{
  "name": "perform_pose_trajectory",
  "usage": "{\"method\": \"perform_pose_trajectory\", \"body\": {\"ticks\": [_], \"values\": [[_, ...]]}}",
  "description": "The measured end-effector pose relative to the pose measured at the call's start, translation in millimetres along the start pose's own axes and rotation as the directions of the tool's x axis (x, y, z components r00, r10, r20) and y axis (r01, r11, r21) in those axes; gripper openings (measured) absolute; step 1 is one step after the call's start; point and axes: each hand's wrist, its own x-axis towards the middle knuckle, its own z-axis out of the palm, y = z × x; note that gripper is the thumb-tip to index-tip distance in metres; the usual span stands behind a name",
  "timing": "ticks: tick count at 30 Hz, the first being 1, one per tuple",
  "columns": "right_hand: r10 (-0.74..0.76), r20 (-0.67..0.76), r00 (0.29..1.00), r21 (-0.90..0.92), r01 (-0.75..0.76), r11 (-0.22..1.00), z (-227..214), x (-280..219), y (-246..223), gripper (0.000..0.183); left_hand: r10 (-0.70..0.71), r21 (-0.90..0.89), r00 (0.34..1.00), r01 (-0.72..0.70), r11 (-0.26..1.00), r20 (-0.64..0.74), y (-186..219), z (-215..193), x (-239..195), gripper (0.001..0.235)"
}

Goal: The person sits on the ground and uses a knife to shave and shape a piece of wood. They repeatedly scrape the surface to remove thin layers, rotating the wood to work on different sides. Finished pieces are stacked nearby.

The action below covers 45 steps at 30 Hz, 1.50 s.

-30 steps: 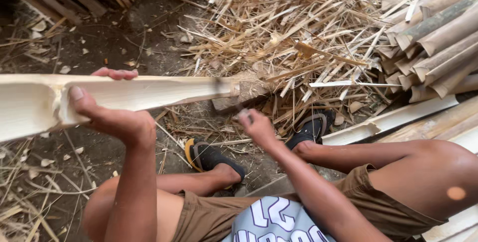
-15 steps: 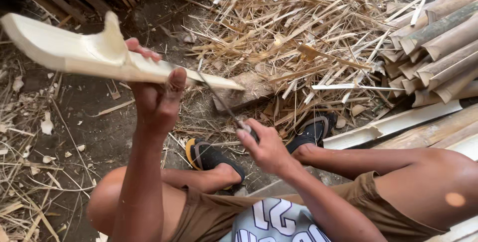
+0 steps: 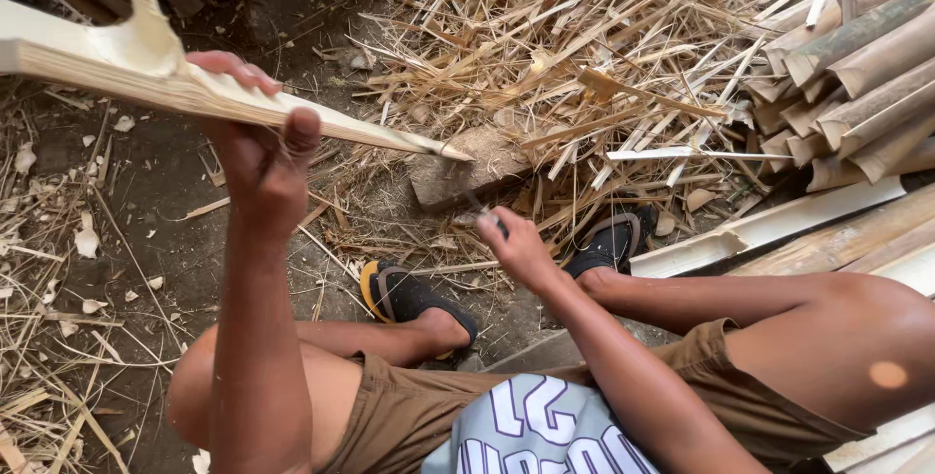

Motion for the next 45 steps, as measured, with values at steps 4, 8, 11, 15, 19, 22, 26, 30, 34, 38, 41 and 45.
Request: {"method": "perform_pose_trajectory", "body": {"ticks": [4, 8, 11, 15, 19, 22, 26, 30, 34, 38, 41, 45], "values": [[0.348, -0.011, 0.938, -0.054, -0.348, 0.936, -9.7, 34.8, 31.0, 0.063, -0.037, -0.033, 0.996, 0.035, 0.999, -0.079, -5.9, -4.9, 11.9, 0.065], [0.289, -0.05, 0.956, -0.057, -0.292, 0.955, -14.9, 8.7, -8.2, 0.066, 0.035, -0.055, 0.98, -0.046, 0.997, -0.194, -11.7, 18.5, 6.0, 0.083], [0.036, 0.008, 0.999, 0.054, -0.037, 0.998, -12.3, -25.2, -72.4, 0.059, 0.036, -0.041, 0.964, -0.048, 0.998, -0.264, -16.0, 45.9, -5.1, 0.109], [-0.16, -0.06, 0.985, 0.27, 0.171, 0.948, -12.2, -44.9, -137.8, 0.052, -0.002, 0.03, 0.959, 0.011, 0.999, -0.282, -14.4, 59.6, -18.8, 0.125], [-0.125, -0.073, 0.989, 0.228, 0.138, 0.964, -19.0, -41.4, -148.3, 0.052, 0.018, 0.138, 0.946, 0.028, 0.99, -0.325, -9.6, 48.8, -9.2, 0.131], [-0.06, 0.013, 0.998, 0.206, 0.056, 0.977, -16.6, -42.3, -125.9, 0.051, 0.018, 0.25, 0.953, 0.061, 0.966, -0.303, -7.2, 44.4, 2.3, 0.128], [-0.183, -0.122, 0.975, 0.095, 0.195, 0.976, -5.7, -19.2, -87.2, 0.06, -0.052, 0.179, 0.947, 0.113, 0.977, -0.318, 0.0, 43.1, 12.5, 0.129], [0.165, -0.125, 0.978, 0.05, -0.159, 0.986, -13.3, 18.9, -53.3, 0.061, -0.115, 0.164, 0.944, 0.172, 0.971, -0.309, 9.5, 43.6, 28.8, 0.134], [0.136, -0.019, 0.991, 0.093, -0.134, 0.987, -11.9, 14.1, -16.6, 0.063, 0.012, 0.233, 0.971, 0.045, 0.971, -0.239, -4.9, 45.2, 39.2, 0.123], [0.019, -0.088, 0.996, 0.076, -0.013, 0.997, 1.3, 14.0, 8.5, 0.059, -0.046, 0.176, 0.977, 0.084, 0.981, -0.21, -19.2, 33.5, 47.6, 0.124], [0.291, -0.082, 0.953, 0.032, -0.29, 0.957, -8.4, 35.0, 23.9, 0.057, -0.007, 0.172, 0.97, 0.051, 0.984, -0.245, -14.4, 26.7, 57.6, 0.122], [0.217, -0.113, 0.97, -0.054, -0.224, 0.973, -9.1, 44.9, 54.5, 0.055, -0.068, 0.092, 0.951, 0.1, 0.991, -0.3, -12.9, 22.1, 69.2, 0.135]]}}
